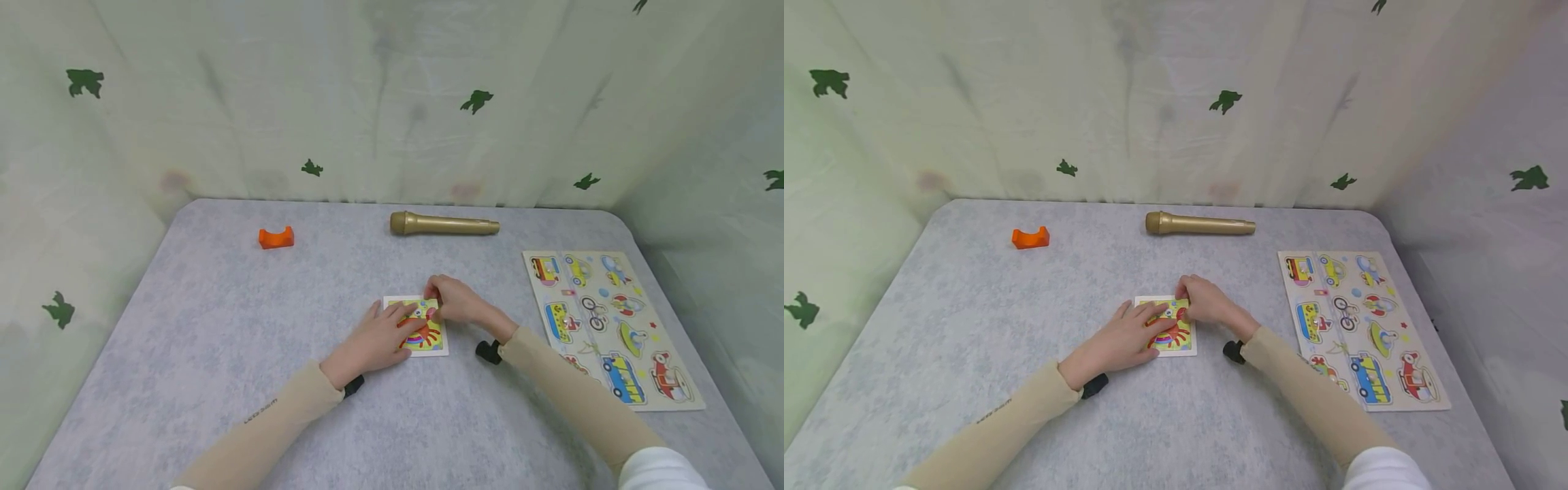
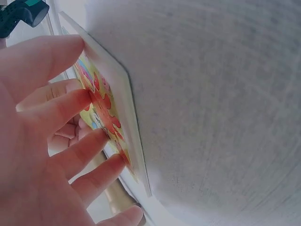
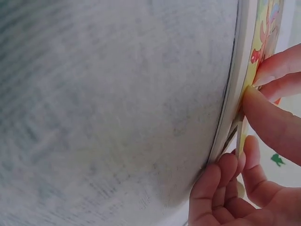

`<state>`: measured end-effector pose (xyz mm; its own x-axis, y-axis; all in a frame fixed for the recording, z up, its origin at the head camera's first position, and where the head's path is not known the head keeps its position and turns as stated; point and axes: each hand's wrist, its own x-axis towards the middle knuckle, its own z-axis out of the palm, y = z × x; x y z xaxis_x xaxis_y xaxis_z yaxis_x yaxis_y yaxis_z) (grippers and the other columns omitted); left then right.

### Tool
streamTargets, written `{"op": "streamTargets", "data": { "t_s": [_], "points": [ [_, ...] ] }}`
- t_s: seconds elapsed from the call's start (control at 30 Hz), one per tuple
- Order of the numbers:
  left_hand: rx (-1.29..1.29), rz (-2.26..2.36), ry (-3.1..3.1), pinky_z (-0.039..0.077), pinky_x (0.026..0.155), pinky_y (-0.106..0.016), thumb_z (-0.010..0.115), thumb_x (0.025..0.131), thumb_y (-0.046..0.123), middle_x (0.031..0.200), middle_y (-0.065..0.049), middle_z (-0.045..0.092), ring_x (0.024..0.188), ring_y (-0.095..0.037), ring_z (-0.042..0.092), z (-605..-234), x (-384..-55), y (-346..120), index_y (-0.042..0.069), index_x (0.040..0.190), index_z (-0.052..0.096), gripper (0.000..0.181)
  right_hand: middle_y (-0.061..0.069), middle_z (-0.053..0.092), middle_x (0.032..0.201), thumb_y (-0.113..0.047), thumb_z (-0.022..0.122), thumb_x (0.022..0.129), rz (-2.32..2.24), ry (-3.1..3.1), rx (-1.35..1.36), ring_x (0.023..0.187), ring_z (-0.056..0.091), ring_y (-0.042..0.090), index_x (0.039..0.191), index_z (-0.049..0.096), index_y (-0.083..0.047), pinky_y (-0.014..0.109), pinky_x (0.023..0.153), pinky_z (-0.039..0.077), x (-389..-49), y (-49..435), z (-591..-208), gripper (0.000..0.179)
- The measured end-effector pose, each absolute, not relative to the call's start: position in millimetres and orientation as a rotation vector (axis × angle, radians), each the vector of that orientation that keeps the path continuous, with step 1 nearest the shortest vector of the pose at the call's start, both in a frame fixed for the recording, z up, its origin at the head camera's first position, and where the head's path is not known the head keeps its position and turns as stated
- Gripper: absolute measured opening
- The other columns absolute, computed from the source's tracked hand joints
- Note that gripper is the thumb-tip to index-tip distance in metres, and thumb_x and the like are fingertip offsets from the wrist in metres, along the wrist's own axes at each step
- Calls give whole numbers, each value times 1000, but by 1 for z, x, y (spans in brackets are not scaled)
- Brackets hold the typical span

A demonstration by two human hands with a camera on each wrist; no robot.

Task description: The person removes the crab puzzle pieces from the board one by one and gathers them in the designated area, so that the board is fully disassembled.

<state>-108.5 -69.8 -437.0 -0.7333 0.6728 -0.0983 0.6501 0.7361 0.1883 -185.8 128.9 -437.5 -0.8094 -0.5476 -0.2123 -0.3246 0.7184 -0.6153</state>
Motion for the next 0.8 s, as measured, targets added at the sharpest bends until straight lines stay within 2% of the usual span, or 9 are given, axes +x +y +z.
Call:
{"op": "streamTargets", "data": {
  "t_s": [0.2,0.33,0.47,0.6,0.8],
  "points": [
    [1062,210,2773,21,106,-59,62,92,26,148,-9,37,136,-28,32,-437,-107,-68,19,142,47,53,4,56,86,7,71,72,-818,2540,-712,77,50,19,94,61,-4,33,71,43,-184,132,-437,27],
    [1069,212,2771,22,106,-60,62,92,26,149,-10,37,136,-29,31,-436,-107,-68,19,143,47,53,5,59,91,4,70,79,-925,2510,-740,80,51,19,98,63,-4,34,74,43,-183,136,-437,22],
    [1066,212,2765,22,105,-61,61,93,25,149,-9,36,137,-29,31,-437,-107,-68,19,143,47,53,3,56,76,-1,71,83,-1020,2462,-712,67,44,15,106,54,-4,30,65,38,-184,141,-438,29],
    [1044,228,2758,20,106,-61,60,93,25,149,-9,36,137,-28,30,-439,-108,-67,20,143,46,52,1,54,67,-5,72,84,-1083,2429,-670,60,42,13,104,50,-6,28,60,36,-188,146,-438,30],
    [1023,250,2753,18,107,-61,60,93,25,150,-8,35,137,-27,30,-440,-108,-68,20,143,47,52,5,58,78,-3,68,87,-1163,2405,-651,66,51,18,104,57,-6,30,62,43,-195,165,-430,20]
  ]
}}
